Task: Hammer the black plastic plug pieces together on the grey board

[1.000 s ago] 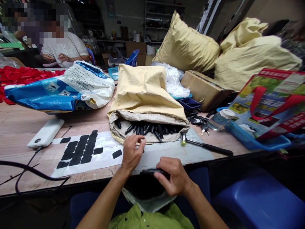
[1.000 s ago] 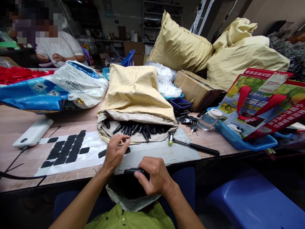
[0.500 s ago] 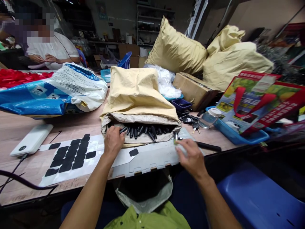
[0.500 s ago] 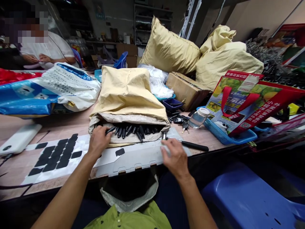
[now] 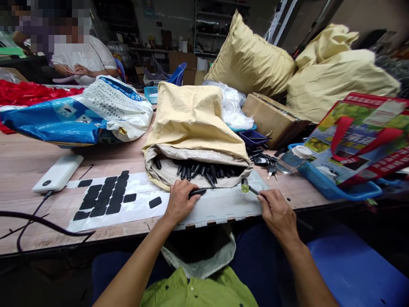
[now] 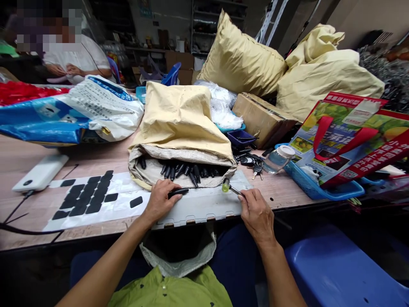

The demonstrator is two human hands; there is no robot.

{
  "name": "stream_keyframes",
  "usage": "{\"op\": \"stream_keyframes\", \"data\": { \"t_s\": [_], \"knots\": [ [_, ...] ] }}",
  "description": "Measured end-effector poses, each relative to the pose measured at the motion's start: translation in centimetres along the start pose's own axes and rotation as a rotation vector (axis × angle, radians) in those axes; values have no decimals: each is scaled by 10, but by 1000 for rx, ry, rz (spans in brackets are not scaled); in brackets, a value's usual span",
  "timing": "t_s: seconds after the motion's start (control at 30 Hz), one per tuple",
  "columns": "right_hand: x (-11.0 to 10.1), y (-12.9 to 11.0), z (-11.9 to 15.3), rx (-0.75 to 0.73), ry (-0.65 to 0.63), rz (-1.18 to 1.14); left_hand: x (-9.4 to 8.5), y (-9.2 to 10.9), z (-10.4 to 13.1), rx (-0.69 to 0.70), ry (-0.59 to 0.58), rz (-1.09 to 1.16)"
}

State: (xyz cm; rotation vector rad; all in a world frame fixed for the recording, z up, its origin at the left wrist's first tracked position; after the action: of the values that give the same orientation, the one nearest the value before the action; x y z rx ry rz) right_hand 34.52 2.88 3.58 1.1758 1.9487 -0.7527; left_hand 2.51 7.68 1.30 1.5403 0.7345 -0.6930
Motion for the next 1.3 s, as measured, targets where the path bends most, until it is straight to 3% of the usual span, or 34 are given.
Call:
{"op": "stream_keyframes", "data": {
  "t_s": [0.13, 0.3, 0.4, 0.6, 0.73, 0.9, 1.07, 1.3],
  "knots": [
    [-2, -49, -10, 15, 72, -299, -2, -2, 2, 8, 2, 19],
    [16, -108, -26, -12, -39, -417, -3, -2, 2, 10, -27, 56],
    [19, -128, -33, -38, -67, -387, -3, -2, 2, -1, -46, 67],
    [16, -145, -37, -88, -4, -323, -4, -1, 2, 3, -48, 75],
    [24, -148, -35, -115, -110, -250, -4, 0, 2, -5, -35, 68],
    [16, -139, -35, -50, 11, -263, -4, 0, 2, -11, -47, 80],
    [22, -134, -32, -45, -64, -246, -2, -2, 1, -19, -46, 77],
    [-1, -88, -30, 22, 75, -224, -2, -6, 1, -7, -69, 114]
  ]
}}
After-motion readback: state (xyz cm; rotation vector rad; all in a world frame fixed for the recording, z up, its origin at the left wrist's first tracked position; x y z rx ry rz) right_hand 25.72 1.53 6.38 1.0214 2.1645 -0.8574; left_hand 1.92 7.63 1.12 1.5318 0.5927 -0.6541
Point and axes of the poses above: each hand's wrist, its own z-axis away from the middle knuckle, its own x-axis out of the palm, y = z × x, the point moved 6 cm from there along -z, towards the middle knuckle, and after that the axes turned 14 degrees about -x, right-handed, at the moved point
